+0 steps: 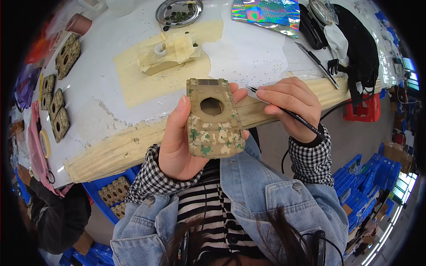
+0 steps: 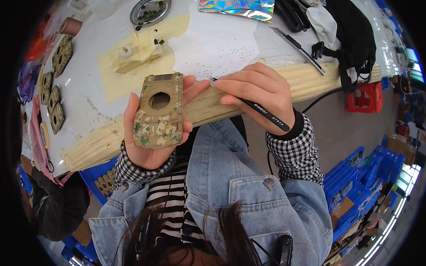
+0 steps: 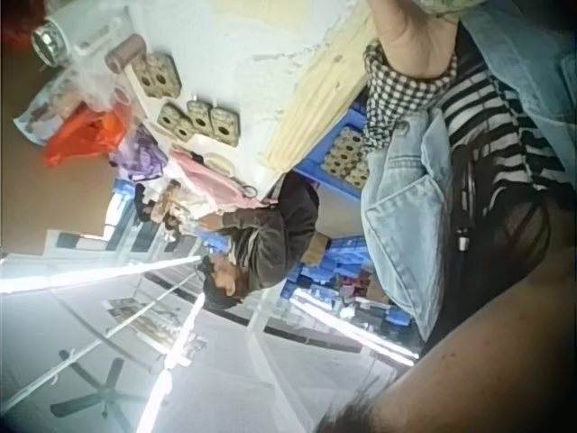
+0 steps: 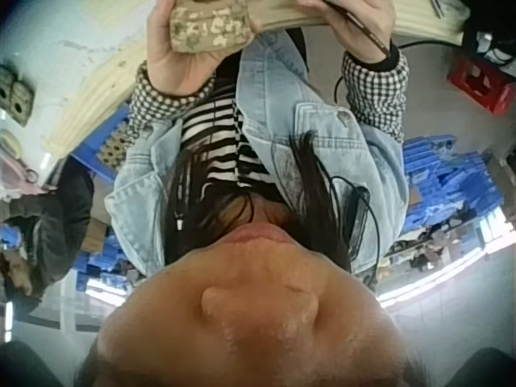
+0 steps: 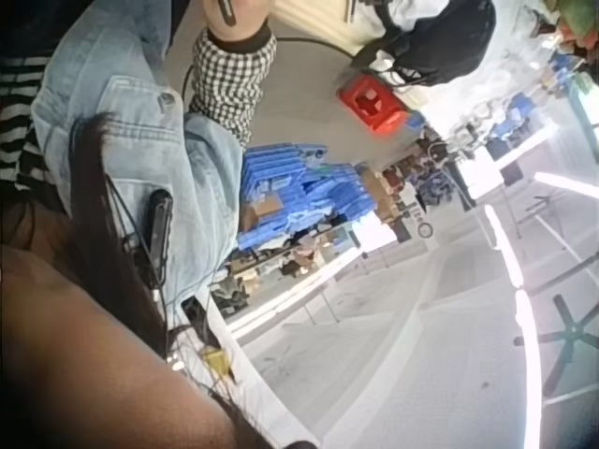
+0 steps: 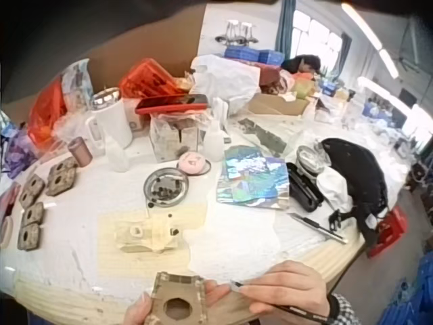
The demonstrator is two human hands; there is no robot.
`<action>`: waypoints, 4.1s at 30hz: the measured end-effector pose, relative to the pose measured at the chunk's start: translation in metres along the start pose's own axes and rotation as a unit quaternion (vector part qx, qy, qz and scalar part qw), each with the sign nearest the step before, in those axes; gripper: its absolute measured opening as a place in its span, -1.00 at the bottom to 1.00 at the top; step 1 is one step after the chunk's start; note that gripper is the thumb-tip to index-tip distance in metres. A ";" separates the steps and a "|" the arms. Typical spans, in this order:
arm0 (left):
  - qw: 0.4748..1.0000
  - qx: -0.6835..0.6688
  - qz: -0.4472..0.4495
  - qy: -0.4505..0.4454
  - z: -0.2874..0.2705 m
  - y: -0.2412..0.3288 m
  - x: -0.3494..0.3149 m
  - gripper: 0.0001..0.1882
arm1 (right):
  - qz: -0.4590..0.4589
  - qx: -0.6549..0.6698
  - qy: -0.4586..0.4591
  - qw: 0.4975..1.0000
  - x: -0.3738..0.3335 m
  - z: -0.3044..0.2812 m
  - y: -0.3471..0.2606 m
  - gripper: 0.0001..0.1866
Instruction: Applying camouflage paint or small details to a toy tank hull using a fine-point tool.
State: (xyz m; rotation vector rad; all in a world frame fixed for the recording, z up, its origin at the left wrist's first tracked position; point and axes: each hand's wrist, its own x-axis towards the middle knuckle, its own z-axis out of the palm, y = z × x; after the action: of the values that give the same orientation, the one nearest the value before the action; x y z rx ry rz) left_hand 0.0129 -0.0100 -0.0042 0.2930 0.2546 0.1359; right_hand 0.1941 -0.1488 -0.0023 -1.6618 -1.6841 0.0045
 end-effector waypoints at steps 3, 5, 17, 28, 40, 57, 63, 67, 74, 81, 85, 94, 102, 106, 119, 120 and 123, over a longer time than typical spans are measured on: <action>1.000 -0.004 -0.001 0.000 0.000 0.001 0.000 -0.42 | -0.005 -0.002 0.010 1.000 0.001 0.001 0.001 -0.71; 1.000 -0.005 0.007 0.017 0.001 -0.002 0.001 -0.33 | -0.009 -0.004 0.010 1.000 0.001 0.001 0.001 -0.72; 1.000 -0.006 -0.007 0.000 0.000 0.001 0.000 -0.41 | -0.002 -0.006 0.000 1.000 0.000 0.000 0.000 -0.72; 1.000 -0.009 -0.006 0.001 0.001 0.000 0.000 -0.41 | -0.010 -0.005 0.012 1.000 0.001 0.001 0.001 -0.73; 0.999 -0.021 0.025 0.020 0.001 -0.006 0.002 -0.22 | 0.061 0.073 0.058 0.994 -0.006 0.000 0.003 -0.81; 0.994 -0.091 0.037 -0.051 0.003 -0.005 0.002 -0.23 | 0.390 0.447 0.110 0.798 0.015 0.002 -0.018 -0.59; 0.995 -0.071 0.030 -0.067 -0.001 -0.002 0.001 -0.32 | 0.386 0.439 0.112 0.803 0.015 0.002 -0.018 -0.59; 0.995 -0.058 0.026 -0.075 -0.002 -0.001 0.000 -0.35 | 0.385 0.436 0.116 0.805 0.015 0.003 -0.018 -0.59; 0.994 -0.046 0.020 -0.093 -0.004 -0.001 -0.001 -0.37 | 0.382 0.417 0.131 0.814 0.015 0.004 -0.020 -0.60; 0.989 0.002 0.027 -0.148 -0.009 -0.001 0.001 -0.33 | 0.348 0.374 0.142 0.848 0.015 0.004 -0.025 -0.61; 0.984 0.000 0.033 -0.173 -0.011 -0.002 0.002 -0.32 | 0.325 0.358 0.146 0.863 0.016 0.005 -0.026 -0.63; 0.984 0.009 0.040 -0.174 -0.012 -0.002 0.002 -0.31 | 0.300 0.342 0.160 0.876 0.016 0.005 -0.029 -0.64; 0.976 0.143 0.079 -0.143 -0.004 -0.002 0.000 -0.13 | 0.297 0.402 0.149 0.853 0.019 -0.008 -0.026 -0.59; 0.973 0.175 0.086 -0.122 0.001 -0.002 -0.005 -0.13 | 0.290 0.409 0.121 0.857 0.025 -0.007 -0.029 -0.60; 0.975 0.172 0.054 -0.129 0.003 0.003 -0.012 -0.08 | 0.306 0.425 0.103 0.845 0.027 -0.001 -0.028 -0.59; 0.975 0.171 0.051 -0.130 0.002 0.004 -0.012 -0.08 | 0.305 0.426 0.104 0.845 0.027 -0.001 -0.028 -0.59; 0.977 0.166 0.035 -0.131 0.002 0.007 -0.012 -0.08 | 0.306 0.423 0.106 0.847 0.028 0.000 -0.030 -0.59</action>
State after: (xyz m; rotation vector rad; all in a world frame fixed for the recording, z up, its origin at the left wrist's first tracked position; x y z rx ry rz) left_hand 0.0012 -0.0063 0.0025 0.6478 0.0023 0.1227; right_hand 0.1726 -0.1295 0.0262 -1.3383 -0.7191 0.7382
